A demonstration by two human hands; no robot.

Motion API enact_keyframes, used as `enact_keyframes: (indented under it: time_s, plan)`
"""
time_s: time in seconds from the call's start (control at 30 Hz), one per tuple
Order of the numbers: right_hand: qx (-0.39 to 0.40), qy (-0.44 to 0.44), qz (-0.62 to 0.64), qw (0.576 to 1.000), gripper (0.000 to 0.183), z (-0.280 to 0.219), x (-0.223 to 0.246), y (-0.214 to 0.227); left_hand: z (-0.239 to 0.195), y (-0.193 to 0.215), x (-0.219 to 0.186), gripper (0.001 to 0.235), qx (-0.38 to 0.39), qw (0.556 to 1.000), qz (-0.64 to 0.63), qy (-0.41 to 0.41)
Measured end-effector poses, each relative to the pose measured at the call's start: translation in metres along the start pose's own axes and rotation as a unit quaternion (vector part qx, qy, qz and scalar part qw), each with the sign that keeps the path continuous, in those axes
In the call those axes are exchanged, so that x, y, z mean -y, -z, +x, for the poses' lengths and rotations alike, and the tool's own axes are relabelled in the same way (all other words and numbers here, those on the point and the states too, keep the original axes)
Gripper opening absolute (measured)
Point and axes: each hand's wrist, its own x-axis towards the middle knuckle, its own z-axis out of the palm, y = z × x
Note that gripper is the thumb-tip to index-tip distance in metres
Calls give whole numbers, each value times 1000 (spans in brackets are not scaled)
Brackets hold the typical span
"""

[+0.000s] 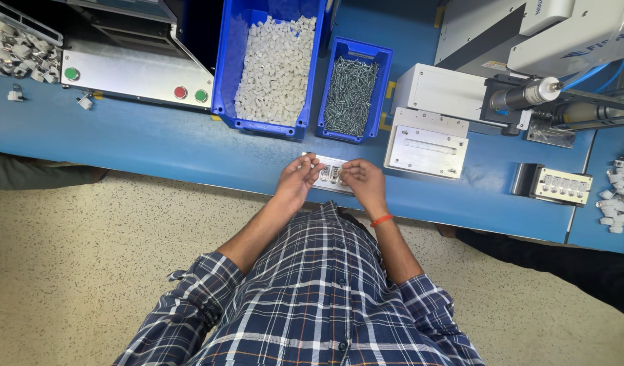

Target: The person assembles small electrical components by hand, inserting metal pins and white plastic pieces into a multi-slot holder. They repeatedly pick parts from blue bins, place them into the holder, and then move the completed holder aside.

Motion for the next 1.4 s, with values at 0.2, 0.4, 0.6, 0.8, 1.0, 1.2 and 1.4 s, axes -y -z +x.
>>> enact_keyframes:
  time_s: [0.2,0.4,0.6,0.8,1.0,1.2,1.4]
  plan:
    - [-18,-20,-171,985,15,10,-7,-4,-11,25,-8,26,-29,999,34,17]
    - [-29,-19,-222,975,13,18,-4,-11,-29,31,-19,29,-52,998,27,19]
    - [-28,38,-307,951,13,30,-8,-9,-41,28,-34,38,-19,999,15,33]
    - [40,-66,-287,955,18,49,-13,5,-48,17,-48,39,-5,998,29,50]
    - [28,-19,-343,939,17,48,-8,-2,-47,8,-51,42,35,997,2,66]
    - [19,165,-268,949,27,2,39,-27,-37,11,-44,44,85,994,-30,66]
    - [35,261,-265,928,32,-17,62,-51,-24,11,-24,43,136,988,-23,63]
